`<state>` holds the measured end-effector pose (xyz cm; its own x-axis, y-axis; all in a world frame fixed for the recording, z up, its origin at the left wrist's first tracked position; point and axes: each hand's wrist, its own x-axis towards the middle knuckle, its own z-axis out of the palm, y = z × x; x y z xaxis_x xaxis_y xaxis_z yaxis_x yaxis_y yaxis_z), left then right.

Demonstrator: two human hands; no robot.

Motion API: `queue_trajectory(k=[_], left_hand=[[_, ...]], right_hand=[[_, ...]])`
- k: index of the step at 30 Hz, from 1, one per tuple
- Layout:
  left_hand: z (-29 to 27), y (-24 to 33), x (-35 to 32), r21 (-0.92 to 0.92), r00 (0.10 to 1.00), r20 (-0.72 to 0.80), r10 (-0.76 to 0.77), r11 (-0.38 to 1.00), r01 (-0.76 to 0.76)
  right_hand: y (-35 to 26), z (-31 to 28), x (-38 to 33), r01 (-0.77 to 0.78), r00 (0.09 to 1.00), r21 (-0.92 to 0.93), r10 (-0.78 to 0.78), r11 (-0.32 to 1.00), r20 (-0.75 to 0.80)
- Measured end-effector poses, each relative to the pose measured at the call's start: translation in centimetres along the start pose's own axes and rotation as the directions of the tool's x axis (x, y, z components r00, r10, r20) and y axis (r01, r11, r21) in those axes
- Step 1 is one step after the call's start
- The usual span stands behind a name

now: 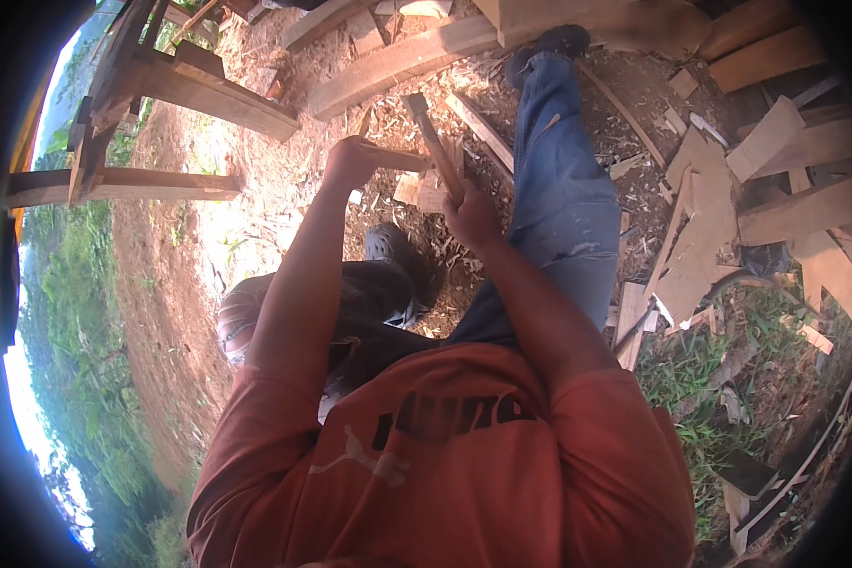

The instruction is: The person kneels on the ground and repeatedly strikes a small piece of wood with a hammer to split it. The person holds the wood with one hand and swings the hammer with the other, producing wood chips and smaller fragments.

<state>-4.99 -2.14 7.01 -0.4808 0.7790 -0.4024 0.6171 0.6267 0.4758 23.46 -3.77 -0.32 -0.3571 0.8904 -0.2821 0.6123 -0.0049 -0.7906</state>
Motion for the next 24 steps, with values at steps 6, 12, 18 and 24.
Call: queue_trajectory(k=[6,12,18,24], left_hand=[[-0.4,-0.4,0.0,0.058,0.998,-0.03,0.046,0.997,-0.044],[-0.8,-0.9,-0.7,0.001,0.999,-0.028,-0.021,1.0,0.021],[-1.0,-1.5,-0.4,0.008,0.999,-0.049,0.001,1.0,0.0],[-1.0,-3.6,0.4,-0.006,0.998,-0.03,0.061,0.998,-0.061]], right_hand=[[4.1,1.8,0.1,-0.232,0.949,-0.228,0.272,0.946,0.161],[-1.7,-1.0,0.3,-0.099,0.995,0.206,0.092,0.974,0.043],[2.5,1.3,1.2,-0.111,0.983,-0.079,0.121,0.991,0.138],[2.4,1.3,0.7,-0.095,0.994,-0.151,0.1,0.984,0.031]])
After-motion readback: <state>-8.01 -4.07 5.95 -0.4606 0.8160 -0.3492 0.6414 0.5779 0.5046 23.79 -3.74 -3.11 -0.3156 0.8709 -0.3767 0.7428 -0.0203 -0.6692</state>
